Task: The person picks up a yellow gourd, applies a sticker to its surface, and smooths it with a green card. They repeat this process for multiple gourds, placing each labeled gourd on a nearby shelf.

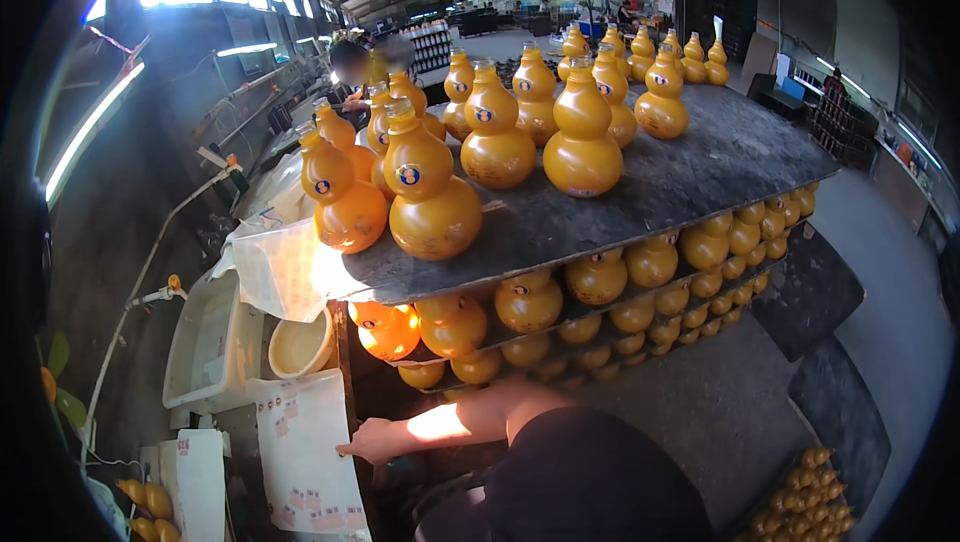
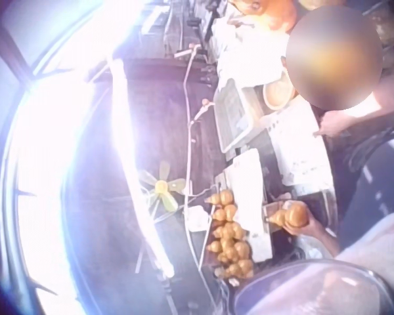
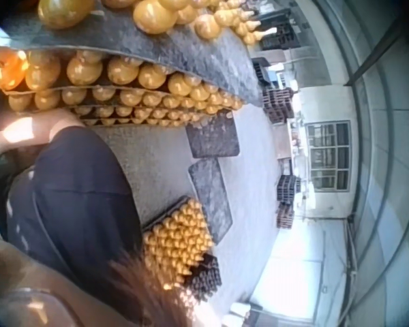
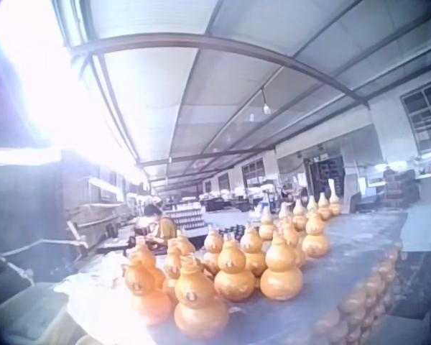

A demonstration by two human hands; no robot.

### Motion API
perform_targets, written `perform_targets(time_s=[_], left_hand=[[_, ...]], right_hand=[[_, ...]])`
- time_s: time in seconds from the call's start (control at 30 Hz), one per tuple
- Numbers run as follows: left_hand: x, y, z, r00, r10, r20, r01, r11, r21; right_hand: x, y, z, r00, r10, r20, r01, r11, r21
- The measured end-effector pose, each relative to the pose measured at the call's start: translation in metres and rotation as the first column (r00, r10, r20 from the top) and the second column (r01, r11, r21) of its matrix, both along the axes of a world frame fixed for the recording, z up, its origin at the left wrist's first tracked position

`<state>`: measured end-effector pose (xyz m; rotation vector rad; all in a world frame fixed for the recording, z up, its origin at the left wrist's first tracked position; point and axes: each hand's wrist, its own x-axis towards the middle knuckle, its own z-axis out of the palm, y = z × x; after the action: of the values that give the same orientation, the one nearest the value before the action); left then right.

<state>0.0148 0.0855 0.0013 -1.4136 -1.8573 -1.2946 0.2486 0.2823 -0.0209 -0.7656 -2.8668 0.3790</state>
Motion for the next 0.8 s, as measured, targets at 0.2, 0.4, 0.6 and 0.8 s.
perform_targets(time_s=[0.2,0.4,0.6,0.8], left_hand=[[-0.004,0.002,-0.001,1.000,-0.018,-0.001,0.018,1.000,0.001],[-0.013,0.002,-0.006,1.000,-0.026,-0.009,0.026,1.000,0.011],[-0.056,-0.053,-0.027,0.999,0.032,-0.035,-0.031,0.999,0.027],[-0.023,-0.071,-0.014,0.952,0.133,0.276,-0.094,0.984,-0.149]], right_hand=[[0.002,-0.004,-0.026,0.999,-0.009,-0.031,0.008,1.000,-0.019],[0.010,-0.008,-0.025,0.998,-0.053,-0.023,0.050,0.992,-0.120],[0.005,-0.015,0.006,0.999,-0.042,0.008,0.043,0.982,-0.183],[0.009,0.000,-0.024,0.534,-0.781,-0.324,0.061,0.418,-0.907]])
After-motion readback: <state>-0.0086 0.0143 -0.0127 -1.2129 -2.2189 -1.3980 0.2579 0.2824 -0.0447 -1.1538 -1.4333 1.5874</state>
